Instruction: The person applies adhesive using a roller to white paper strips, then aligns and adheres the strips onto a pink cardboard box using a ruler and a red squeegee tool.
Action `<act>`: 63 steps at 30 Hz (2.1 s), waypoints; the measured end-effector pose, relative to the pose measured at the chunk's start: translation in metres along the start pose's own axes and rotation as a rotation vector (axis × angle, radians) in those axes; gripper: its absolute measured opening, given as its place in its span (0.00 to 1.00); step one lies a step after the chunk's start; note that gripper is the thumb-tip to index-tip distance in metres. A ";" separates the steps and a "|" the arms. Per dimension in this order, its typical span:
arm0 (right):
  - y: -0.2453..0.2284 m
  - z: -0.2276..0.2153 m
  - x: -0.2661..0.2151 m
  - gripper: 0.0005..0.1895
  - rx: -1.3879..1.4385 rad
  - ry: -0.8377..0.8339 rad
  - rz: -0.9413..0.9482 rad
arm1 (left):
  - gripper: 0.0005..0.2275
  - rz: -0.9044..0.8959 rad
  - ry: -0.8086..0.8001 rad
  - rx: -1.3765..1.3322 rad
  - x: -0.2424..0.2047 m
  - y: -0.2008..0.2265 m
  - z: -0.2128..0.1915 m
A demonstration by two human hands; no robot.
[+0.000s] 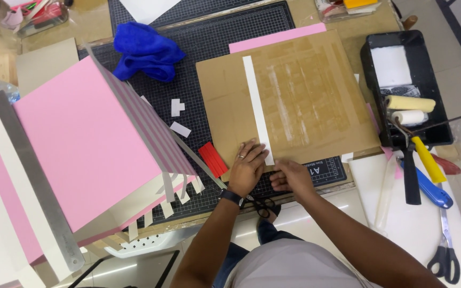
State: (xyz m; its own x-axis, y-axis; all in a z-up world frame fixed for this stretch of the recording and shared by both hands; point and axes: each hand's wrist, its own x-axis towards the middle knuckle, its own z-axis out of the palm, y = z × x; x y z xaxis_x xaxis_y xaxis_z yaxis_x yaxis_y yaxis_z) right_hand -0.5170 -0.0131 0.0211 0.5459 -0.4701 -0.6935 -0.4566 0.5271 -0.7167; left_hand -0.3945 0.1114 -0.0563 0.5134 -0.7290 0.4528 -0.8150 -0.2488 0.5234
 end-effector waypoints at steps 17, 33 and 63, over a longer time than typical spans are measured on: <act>-0.110 -0.257 -0.071 0.32 -1.419 0.949 -0.229 | 0.12 0.088 -0.019 -0.127 0.011 0.012 -0.023; -0.102 -0.265 -0.053 0.23 -1.294 0.718 -0.077 | 0.13 0.093 -0.056 -0.080 0.014 0.016 -0.024; -0.244 -0.282 0.034 0.21 -1.721 0.626 -0.058 | 0.14 0.017 -0.031 -0.023 0.008 0.026 -0.012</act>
State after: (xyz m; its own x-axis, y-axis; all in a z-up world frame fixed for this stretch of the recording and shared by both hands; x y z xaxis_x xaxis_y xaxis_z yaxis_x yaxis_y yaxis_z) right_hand -0.5849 -0.3573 0.1513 0.4579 -0.8367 -0.3004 -0.7998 -0.5352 0.2718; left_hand -0.4083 0.1071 -0.0307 0.4903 -0.7528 0.4393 -0.8170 -0.2215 0.5323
